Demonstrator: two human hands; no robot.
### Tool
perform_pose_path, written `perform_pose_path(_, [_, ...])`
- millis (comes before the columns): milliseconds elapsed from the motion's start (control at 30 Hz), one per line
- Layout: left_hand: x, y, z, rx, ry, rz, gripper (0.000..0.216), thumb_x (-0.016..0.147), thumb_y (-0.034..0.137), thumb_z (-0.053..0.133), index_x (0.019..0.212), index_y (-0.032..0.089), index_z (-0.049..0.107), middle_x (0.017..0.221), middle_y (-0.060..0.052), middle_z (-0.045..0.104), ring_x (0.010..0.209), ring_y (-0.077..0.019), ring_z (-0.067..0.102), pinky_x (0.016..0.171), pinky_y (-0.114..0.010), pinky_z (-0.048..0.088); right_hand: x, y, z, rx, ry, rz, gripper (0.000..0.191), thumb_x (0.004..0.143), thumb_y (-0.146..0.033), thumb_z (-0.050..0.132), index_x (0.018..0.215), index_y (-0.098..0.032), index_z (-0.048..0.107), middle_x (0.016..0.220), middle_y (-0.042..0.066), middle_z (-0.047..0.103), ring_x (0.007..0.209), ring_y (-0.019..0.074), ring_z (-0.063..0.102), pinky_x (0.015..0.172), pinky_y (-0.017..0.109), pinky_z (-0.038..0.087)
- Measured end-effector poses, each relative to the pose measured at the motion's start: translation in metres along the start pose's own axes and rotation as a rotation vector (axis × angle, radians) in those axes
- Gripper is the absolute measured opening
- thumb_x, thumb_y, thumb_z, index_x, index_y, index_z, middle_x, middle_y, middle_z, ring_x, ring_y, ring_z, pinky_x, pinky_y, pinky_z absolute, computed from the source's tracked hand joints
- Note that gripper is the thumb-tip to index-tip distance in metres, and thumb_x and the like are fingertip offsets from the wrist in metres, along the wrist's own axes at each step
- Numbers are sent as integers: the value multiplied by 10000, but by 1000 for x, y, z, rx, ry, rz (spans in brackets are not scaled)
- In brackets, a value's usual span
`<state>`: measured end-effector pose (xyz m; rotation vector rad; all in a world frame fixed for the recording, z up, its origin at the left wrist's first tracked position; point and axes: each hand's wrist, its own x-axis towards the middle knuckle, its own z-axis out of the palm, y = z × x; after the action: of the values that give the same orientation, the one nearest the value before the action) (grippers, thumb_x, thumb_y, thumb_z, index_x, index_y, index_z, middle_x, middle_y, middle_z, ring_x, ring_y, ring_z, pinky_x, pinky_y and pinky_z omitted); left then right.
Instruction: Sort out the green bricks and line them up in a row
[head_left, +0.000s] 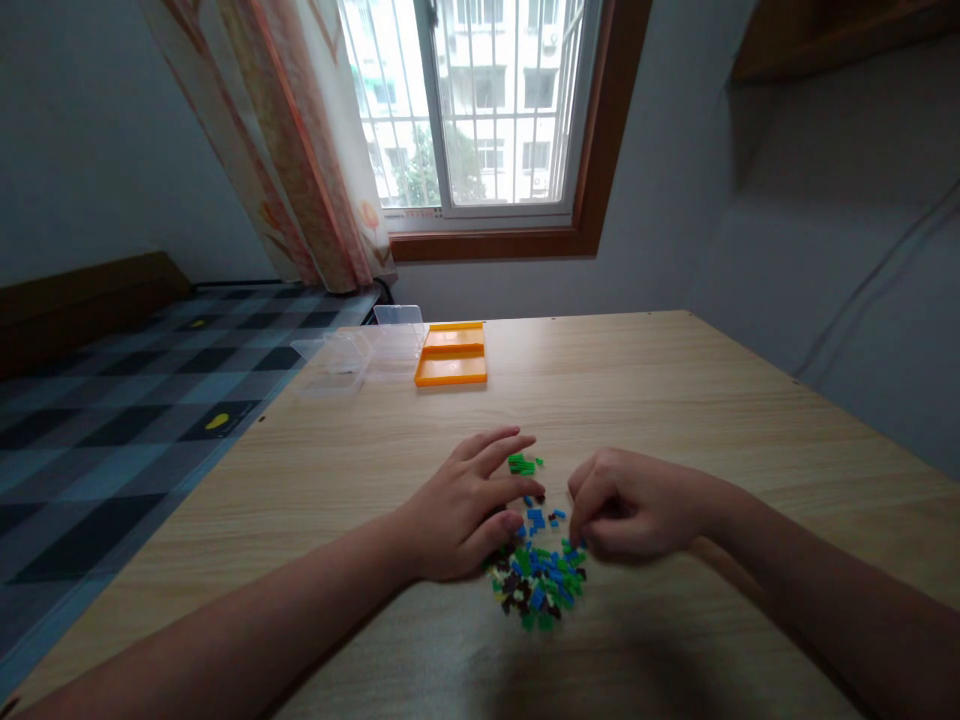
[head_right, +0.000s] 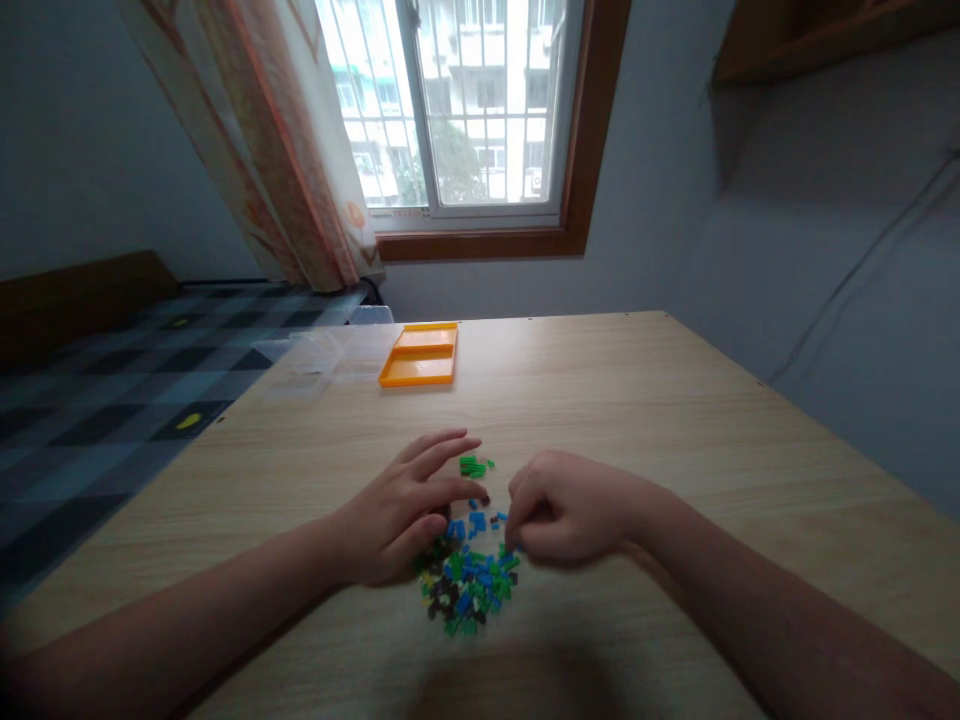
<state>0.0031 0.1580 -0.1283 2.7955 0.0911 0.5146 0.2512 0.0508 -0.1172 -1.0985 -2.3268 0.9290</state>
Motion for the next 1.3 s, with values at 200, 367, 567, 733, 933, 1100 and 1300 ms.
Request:
perform_pose_path(200, [1, 3, -2, -6, 2, -5, 462, 1021, 472, 332, 1211, 233, 679, 1514, -112, 452, 1442, -325, 331, 1165, -554, 312, 0, 1, -2, 26, 30, 5, 306, 734, -74, 546, 876, -132, 811, 654, 6, 599, 564, 70, 506, 554, 184, 370])
perform_pose_path(367, [2, 8, -4, -46, -1, 80, 452, 1002, 502, 377, 1176, 251, 712, 1497, -104, 471, 1423, -333, 363, 1157, -543, 340, -1, 1, 1, -5, 11, 9, 320, 720, -65, 546, 880, -147, 810, 653, -4, 593, 561, 67, 494, 546, 187, 356])
perform_pose_path(567, [2, 16, 0, -72, -73, 153, 430, 971, 530, 446, 1161, 273, 732, 1549, -96, 413, 1428, -364, 365, 1144, -554, 362, -3, 0, 0, 10, -8, 10, 328, 702, -51, 537, 861, -149, 806, 652, -9, 606, 580, 69, 501, 571, 186, 375])
perform_pose_path(733, [2, 17, 1, -35, -145, 118, 466, 956, 555, 450, 1264, 293, 682, 1581, -108, 366, 1453, -398, 317, 1132, -606, 345, -1, 0, -2, 38, 17, -6, 314, 724, -68, 543, 874, -139, 810, 659, 5, 633, 574, 68, 508, 563, 180, 375])
perform_pose_path(933, [1, 13, 0, -70, -65, 103, 541, 991, 580, 352, 1312, 256, 643, 1543, -132, 411, 1431, -371, 354, 1133, -572, 352, -1, -3, -3, -31, 53, 7, 315, 712, -68, 541, 860, -134, 810, 612, -4, 586, 536, 65, 483, 533, 180, 348])
perform_pose_path(1100, [1, 4, -3, -110, 200, -21, 555, 1046, 472, 231, 1107, 208, 715, 1395, -120, 542, 1326, -302, 453, 1115, -514, 367, -2, -4, -4, -36, 66, 14, 333, 731, -71, 547, 909, -145, 818, 633, 5, 602, 536, 61, 497, 530, 172, 356])
perform_pose_path(1300, [-1, -4, -1, -113, 300, -110, 539, 1056, 451, 226, 1098, 212, 707, 1361, -96, 554, 1274, -277, 478, 1094, -497, 371, -1, -2, -3, -75, 20, 32, 355, 725, -70, 559, 948, -166, 819, 661, 9, 631, 552, 66, 514, 546, 176, 374])
